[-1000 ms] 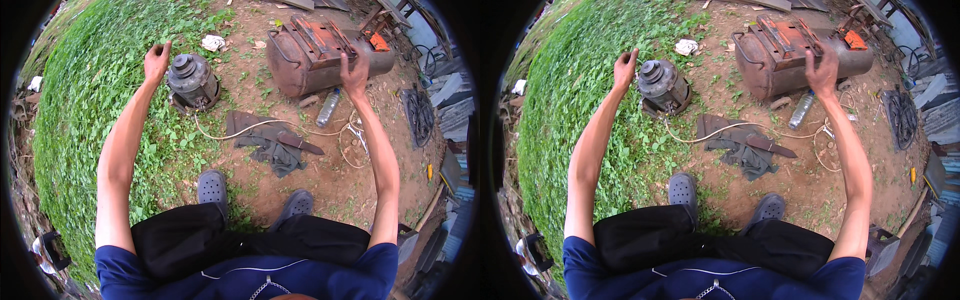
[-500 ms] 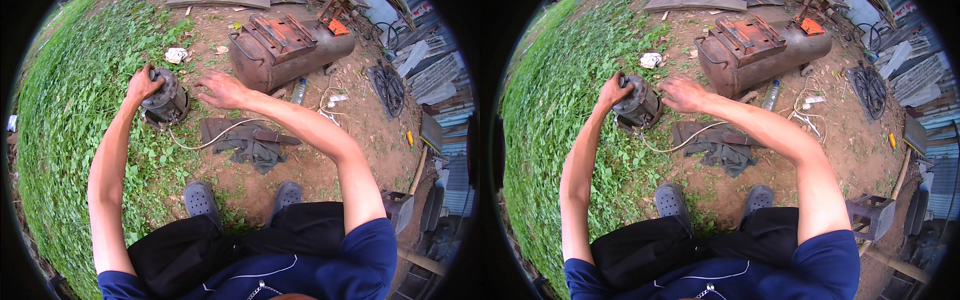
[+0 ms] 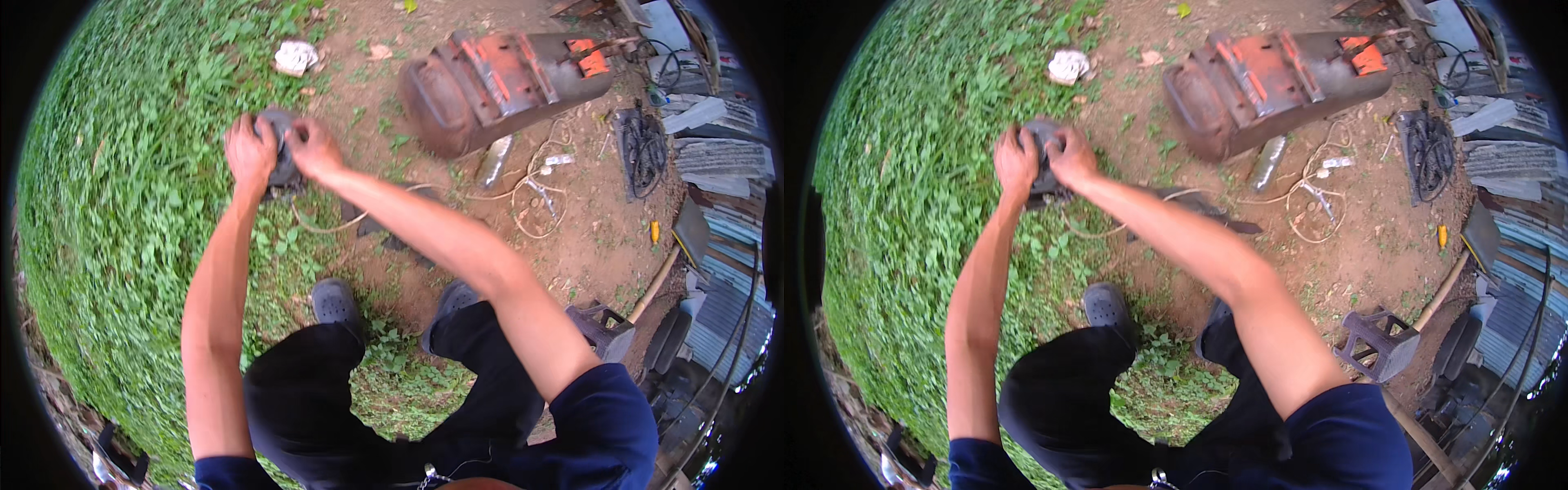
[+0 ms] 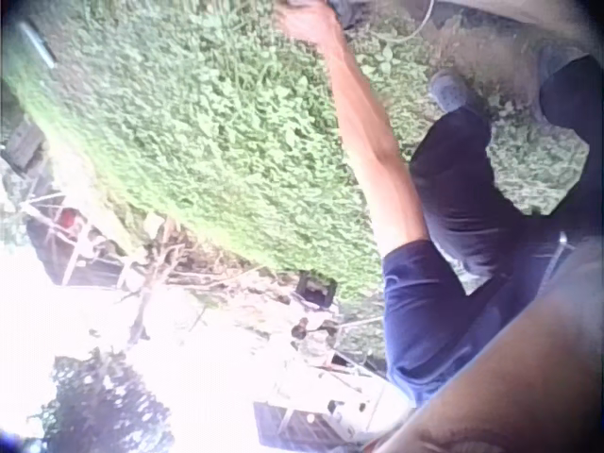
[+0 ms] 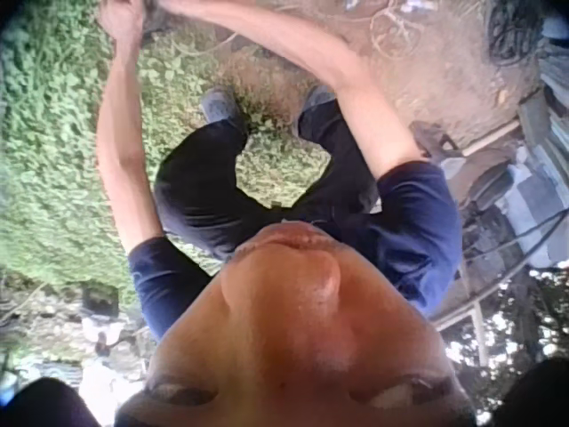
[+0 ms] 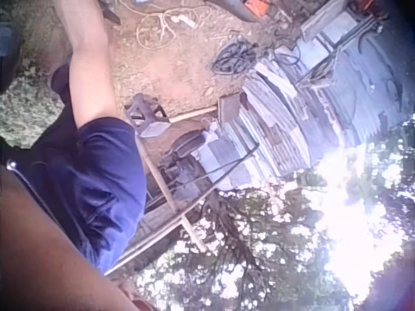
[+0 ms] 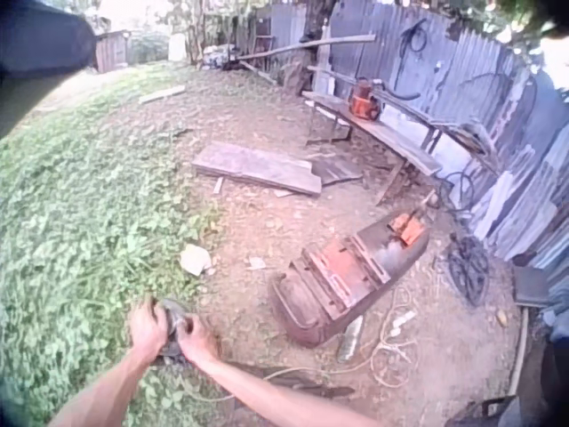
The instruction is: The person cleans an electric motor with a wire brush and then lifts it to mount it onto an air compressor tank.
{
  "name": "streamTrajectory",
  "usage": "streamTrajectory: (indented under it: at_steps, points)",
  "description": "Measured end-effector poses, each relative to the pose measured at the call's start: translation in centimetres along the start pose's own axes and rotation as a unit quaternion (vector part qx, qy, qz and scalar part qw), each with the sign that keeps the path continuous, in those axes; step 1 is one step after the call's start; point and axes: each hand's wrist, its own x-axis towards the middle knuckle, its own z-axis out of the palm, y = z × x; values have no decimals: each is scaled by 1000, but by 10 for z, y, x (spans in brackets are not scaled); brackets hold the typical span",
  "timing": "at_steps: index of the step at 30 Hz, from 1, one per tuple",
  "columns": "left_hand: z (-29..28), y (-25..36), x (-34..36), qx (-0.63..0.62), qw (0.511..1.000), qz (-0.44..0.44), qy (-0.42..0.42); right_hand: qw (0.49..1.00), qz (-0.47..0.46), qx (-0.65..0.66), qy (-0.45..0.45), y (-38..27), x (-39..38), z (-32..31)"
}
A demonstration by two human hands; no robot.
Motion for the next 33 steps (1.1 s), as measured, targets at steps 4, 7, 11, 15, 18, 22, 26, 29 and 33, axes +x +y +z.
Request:
streamTrajectory:
  at_steps: [4, 7, 11, 15, 18, 22, 26, 29, 33]
  points:
    - [-6, 2, 1, 75, 995, -24, -62, 988, 115, 92, -56, -34, -15, 7]
    - [-15, 11, 7, 104, 987, -47, -114, 971, 190, 142, -16, -48, -12, 16]
    - [-13, 5, 15, 92, 985, -29, -142, 954, 235, 183, 29, -45, -3, 29]
    - [-23, 3, 20, 23, 981, -35, -190, 933, 279, 220, 62, -49, 1, 36]
    - [-39, 9, 25, 18, 962, -65, -266, 924, 321, 194, 79, -52, 0, 39]
    - [-47, 10, 20, -59, 934, -156, -317, 892, 396, 191, 105, -71, 12, 40]
    - [-78, -5, 22, -183, 883, -252, -351, 940, 330, -79, -20, -101, 30, 43]
    - [-87, -25, -1, -223, 881, -287, -303, 921, 236, -280, -135, -127, 42, 45]
    - [-105, -36, -37, -250, 789, -434, -355, 869, 166, -412, -217, -148, 43, 56]
